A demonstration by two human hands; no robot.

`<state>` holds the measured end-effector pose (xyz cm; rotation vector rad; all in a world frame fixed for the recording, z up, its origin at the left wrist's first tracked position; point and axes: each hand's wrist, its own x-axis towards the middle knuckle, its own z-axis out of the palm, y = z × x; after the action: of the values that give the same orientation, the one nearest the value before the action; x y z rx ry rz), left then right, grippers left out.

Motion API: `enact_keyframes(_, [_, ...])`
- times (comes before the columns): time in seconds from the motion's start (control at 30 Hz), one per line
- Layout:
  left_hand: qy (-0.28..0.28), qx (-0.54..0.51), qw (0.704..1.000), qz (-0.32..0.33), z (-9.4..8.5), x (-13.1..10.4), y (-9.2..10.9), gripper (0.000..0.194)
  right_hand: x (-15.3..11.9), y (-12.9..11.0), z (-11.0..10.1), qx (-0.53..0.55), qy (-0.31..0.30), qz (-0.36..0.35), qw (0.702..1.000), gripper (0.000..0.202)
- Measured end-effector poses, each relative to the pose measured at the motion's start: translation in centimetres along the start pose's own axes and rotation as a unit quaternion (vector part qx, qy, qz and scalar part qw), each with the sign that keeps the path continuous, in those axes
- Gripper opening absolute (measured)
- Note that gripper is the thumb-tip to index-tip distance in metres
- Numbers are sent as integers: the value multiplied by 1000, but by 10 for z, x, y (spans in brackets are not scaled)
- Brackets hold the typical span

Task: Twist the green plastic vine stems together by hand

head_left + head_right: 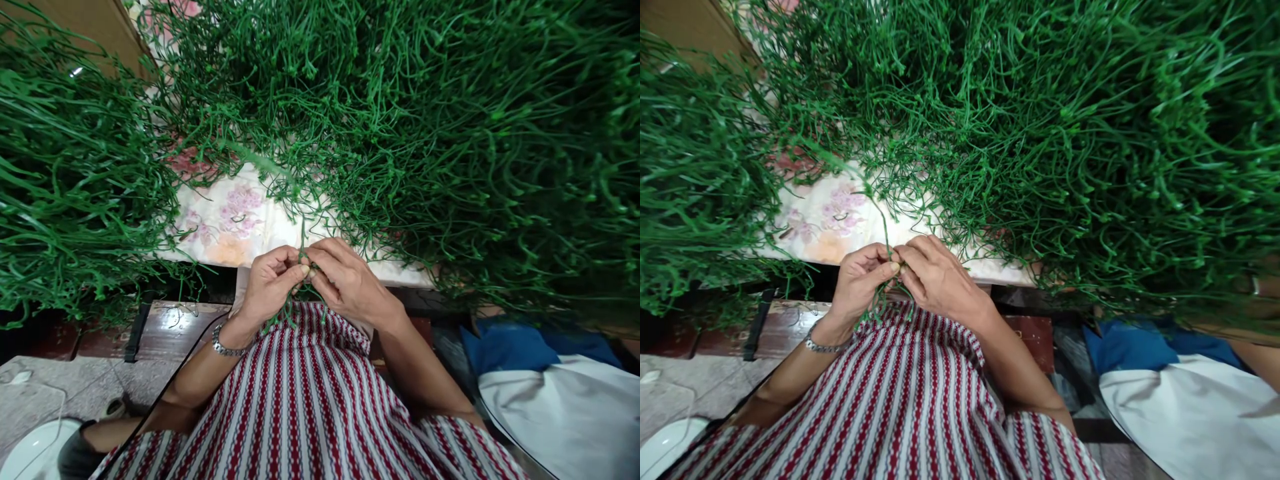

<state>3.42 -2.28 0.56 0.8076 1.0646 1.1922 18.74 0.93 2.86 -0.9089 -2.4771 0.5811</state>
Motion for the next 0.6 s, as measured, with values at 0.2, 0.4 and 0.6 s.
enact_keyframes(0.2, [-11,26,1000,-12,-3,0,6,20,-6,1,8,-4,9,23,1000,18])
enact_keyframes(0.4, [-67,212,975,8,-4,2,11,7,-7,-5,-2,-172,-46,5,984,15])
enact_keyframes(0.6, [-118,213,969,-33,-23,-1,21,10,-12,2,-19,-191,-75,-67,977,16])
